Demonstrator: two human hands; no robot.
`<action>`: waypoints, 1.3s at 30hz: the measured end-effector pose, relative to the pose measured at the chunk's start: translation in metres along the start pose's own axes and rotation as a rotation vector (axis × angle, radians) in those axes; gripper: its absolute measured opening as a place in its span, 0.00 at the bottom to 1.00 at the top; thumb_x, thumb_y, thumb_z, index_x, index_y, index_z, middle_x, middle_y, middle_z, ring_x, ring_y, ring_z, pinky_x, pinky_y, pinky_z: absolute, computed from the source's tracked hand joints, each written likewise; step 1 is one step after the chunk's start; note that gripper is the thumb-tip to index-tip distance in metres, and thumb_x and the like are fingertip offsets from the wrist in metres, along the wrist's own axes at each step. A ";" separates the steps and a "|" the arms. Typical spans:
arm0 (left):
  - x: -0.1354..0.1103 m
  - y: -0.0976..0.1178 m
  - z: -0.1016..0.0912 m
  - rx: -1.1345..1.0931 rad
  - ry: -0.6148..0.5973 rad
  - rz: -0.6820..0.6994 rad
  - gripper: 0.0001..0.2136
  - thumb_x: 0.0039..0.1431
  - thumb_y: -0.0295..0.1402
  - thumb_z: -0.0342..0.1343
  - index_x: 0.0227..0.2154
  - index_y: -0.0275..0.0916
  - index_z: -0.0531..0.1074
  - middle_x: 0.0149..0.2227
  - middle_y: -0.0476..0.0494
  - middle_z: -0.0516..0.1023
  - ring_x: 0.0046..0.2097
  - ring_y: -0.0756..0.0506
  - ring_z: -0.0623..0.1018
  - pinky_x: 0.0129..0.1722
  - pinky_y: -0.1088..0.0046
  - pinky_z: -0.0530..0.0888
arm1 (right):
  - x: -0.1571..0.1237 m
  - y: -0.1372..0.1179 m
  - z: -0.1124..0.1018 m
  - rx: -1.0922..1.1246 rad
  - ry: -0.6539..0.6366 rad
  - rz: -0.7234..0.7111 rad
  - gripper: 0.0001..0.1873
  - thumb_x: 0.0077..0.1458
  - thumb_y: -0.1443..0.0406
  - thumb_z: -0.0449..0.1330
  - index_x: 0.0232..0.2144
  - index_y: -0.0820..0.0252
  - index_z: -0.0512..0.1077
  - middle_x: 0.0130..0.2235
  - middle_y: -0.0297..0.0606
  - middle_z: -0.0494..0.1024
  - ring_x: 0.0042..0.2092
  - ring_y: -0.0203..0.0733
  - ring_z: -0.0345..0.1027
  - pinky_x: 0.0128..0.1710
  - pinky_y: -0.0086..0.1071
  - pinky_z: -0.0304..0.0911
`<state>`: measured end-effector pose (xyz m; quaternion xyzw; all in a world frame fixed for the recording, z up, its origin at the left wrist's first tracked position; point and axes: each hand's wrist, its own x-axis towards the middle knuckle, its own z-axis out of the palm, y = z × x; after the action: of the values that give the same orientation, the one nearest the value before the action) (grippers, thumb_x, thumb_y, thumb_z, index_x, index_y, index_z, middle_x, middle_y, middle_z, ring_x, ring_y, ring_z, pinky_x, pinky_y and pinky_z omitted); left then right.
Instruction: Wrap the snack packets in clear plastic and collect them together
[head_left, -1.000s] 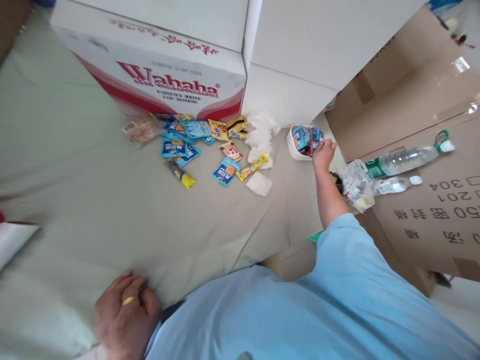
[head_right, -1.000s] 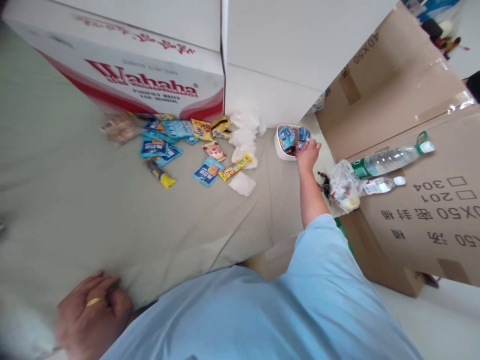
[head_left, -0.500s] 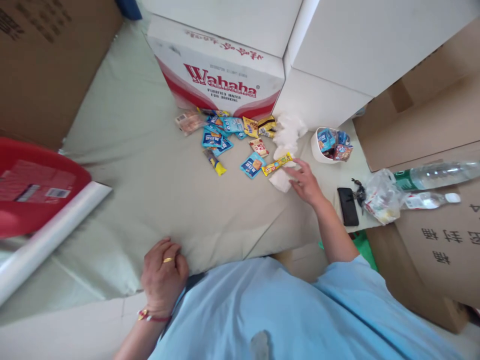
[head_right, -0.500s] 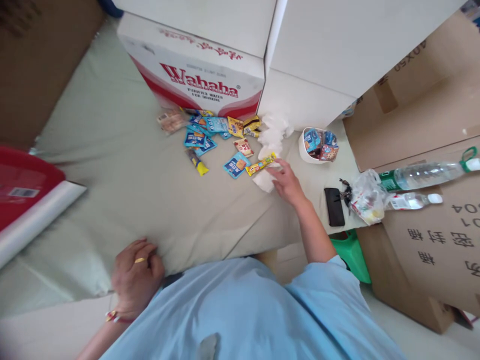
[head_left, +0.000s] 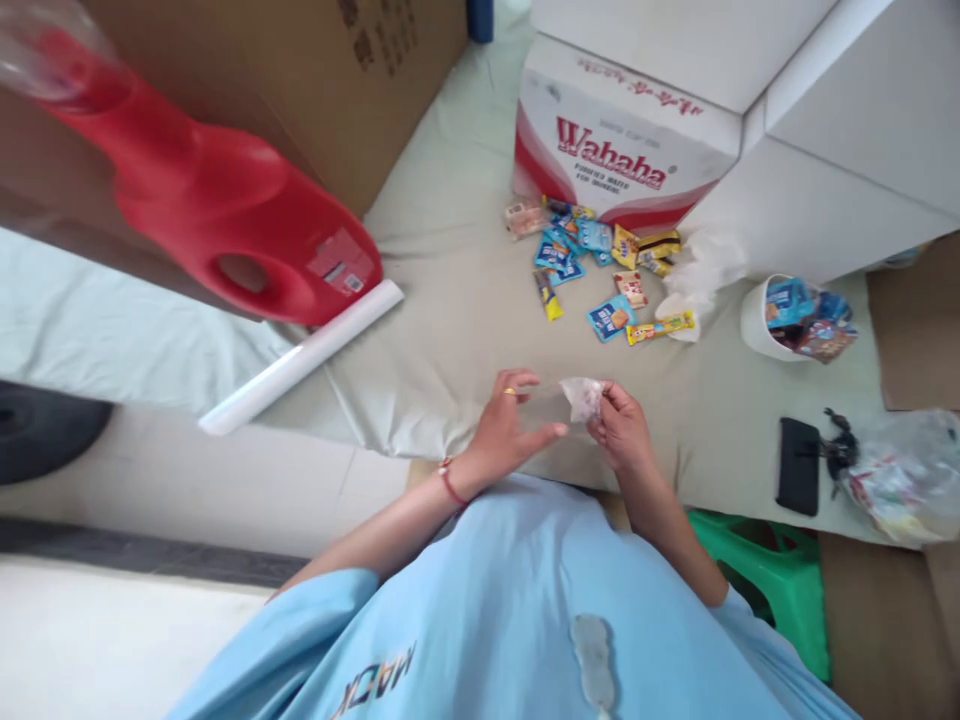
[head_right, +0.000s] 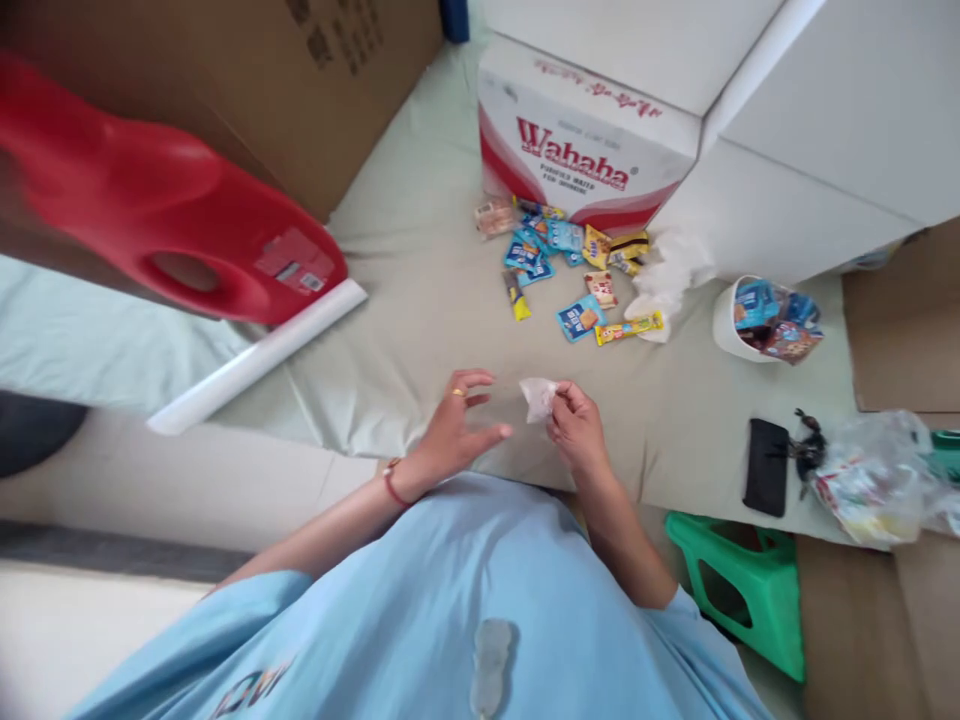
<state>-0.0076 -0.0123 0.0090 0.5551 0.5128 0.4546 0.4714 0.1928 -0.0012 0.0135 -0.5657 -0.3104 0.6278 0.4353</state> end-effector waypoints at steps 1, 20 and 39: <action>0.003 0.003 0.006 0.054 -0.036 0.071 0.30 0.48 0.51 0.74 0.49 0.43 0.72 0.54 0.36 0.74 0.57 0.37 0.76 0.56 0.53 0.77 | -0.005 0.000 0.006 0.042 -0.005 0.033 0.21 0.47 0.49 0.73 0.34 0.52 0.70 0.22 0.23 0.63 0.19 0.28 0.43 0.17 0.26 0.41; 0.008 -0.006 0.006 -0.213 0.095 -0.343 0.16 0.60 0.49 0.60 0.32 0.40 0.72 0.24 0.55 0.67 0.27 0.51 0.66 0.29 0.74 0.64 | 0.001 -0.026 -0.022 0.082 -0.024 0.045 0.26 0.45 0.46 0.75 0.38 0.53 0.75 0.34 0.30 0.75 0.30 0.34 0.68 0.30 0.28 0.68; 0.010 -0.018 0.006 -0.486 0.248 -0.449 0.27 0.62 0.65 0.50 0.36 0.42 0.69 0.21 0.56 0.63 0.21 0.50 0.61 0.21 0.73 0.59 | -0.007 0.019 0.029 -0.286 -0.214 -0.226 0.13 0.57 0.52 0.68 0.35 0.55 0.78 0.29 0.31 0.74 0.29 0.35 0.64 0.31 0.31 0.63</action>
<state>-0.0035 -0.0023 -0.0092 0.2408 0.5524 0.5124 0.6118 0.1604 -0.0121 0.0047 -0.5135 -0.5023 0.5810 0.3825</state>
